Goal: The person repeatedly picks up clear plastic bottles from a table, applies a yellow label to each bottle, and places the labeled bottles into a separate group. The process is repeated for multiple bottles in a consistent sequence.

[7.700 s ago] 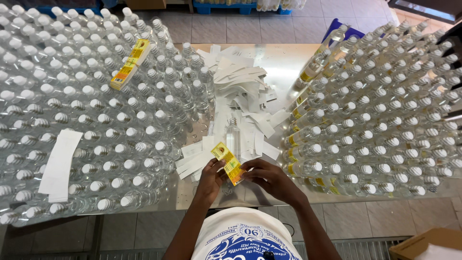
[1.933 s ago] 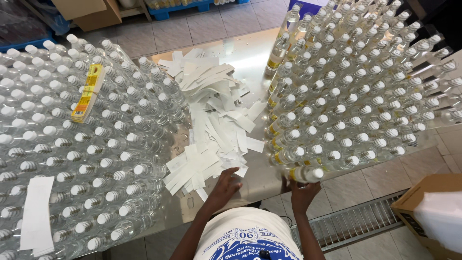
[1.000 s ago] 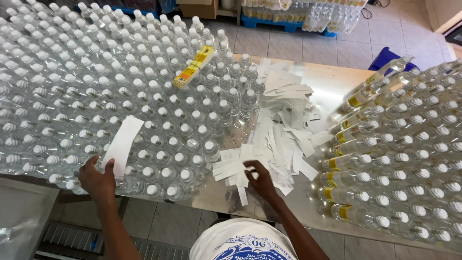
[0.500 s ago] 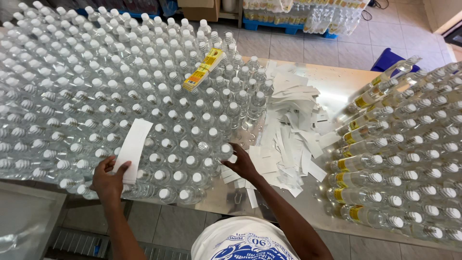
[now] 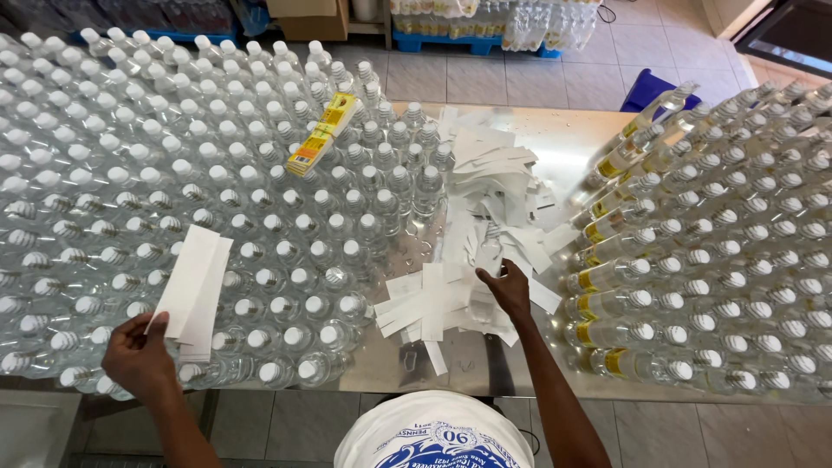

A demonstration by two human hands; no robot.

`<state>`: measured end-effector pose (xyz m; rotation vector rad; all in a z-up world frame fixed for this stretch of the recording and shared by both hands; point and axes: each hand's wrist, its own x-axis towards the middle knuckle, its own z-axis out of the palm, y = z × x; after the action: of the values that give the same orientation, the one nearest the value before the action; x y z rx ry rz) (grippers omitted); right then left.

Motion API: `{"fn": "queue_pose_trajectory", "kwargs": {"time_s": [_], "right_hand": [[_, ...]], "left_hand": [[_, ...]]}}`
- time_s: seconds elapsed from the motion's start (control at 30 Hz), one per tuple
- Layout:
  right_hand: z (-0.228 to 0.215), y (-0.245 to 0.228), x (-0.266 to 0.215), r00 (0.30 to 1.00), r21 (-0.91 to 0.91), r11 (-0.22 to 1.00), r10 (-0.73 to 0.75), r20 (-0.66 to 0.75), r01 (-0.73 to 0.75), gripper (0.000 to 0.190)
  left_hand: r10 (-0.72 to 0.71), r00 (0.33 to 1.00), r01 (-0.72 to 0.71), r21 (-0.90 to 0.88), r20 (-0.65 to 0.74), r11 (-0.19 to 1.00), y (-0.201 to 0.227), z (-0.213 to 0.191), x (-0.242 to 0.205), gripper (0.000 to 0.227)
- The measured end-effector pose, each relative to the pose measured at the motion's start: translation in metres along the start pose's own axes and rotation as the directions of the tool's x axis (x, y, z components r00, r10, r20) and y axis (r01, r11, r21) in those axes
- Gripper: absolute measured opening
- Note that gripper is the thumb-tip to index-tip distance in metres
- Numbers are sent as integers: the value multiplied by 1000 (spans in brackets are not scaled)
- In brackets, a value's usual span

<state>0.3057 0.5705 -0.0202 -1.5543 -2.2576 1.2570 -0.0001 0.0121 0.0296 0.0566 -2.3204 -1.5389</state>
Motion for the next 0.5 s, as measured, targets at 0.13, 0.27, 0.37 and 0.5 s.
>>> {"fn": "queue_pose_trajectory", "kwargs": {"time_s": [0.13,0.27,0.37,0.5], "right_hand": [[-2,15,19,996,-71,995,74,39,-71,59],[17,28,40,994,-149,986,87,63,-76,106],[27,31,39,998,-187,981,52,47,-43,105],[32,35,39,999,-192,981,-10,34,16,105]], "left_hand": [[47,999,-47,-6,-9,999,-11,0,4,17],[29,999,-31,144,17,989,-12,2,5,11],[-39,998,35,93,40,995,12,3,-3,25],[-47,997,47,8,55,999,21,6,-7,40]]}}
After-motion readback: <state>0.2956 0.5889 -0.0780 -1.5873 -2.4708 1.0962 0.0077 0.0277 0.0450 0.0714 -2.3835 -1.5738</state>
